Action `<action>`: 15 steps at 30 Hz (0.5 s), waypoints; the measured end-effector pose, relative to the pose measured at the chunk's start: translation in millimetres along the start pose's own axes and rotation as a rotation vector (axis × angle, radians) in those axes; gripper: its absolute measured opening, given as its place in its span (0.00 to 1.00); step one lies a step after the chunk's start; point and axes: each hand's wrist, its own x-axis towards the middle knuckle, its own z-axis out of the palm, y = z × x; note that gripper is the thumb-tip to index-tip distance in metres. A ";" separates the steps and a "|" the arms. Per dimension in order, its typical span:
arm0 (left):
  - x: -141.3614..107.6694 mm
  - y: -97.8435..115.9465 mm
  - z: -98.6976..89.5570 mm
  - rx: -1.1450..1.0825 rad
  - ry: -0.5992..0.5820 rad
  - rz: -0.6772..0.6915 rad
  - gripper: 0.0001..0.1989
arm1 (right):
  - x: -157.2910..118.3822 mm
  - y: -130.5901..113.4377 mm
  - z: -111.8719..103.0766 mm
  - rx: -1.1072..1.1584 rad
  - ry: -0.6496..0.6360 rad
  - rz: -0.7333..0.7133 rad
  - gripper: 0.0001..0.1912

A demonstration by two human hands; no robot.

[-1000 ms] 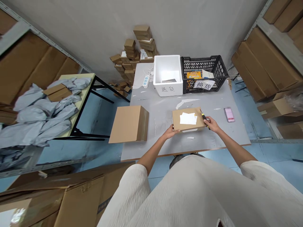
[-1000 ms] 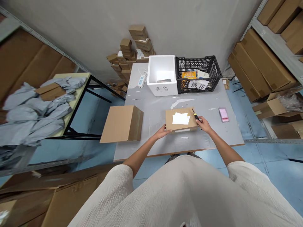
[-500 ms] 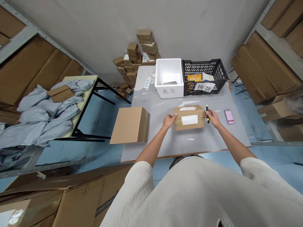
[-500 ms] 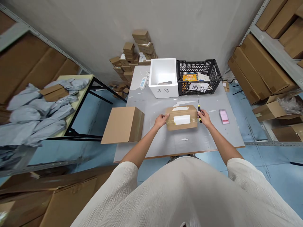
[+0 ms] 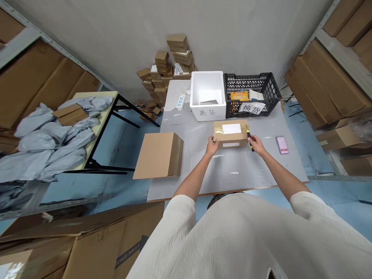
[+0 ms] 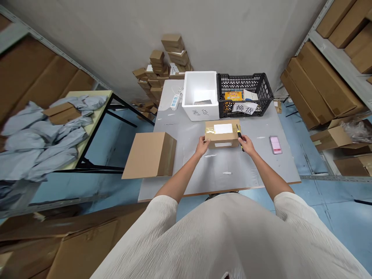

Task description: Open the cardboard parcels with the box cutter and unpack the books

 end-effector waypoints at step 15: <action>-40.6 -9.9 -6.7 0.141 -0.023 0.070 0.43 | -22.3 -5.1 -10.9 0.025 -0.067 0.067 0.38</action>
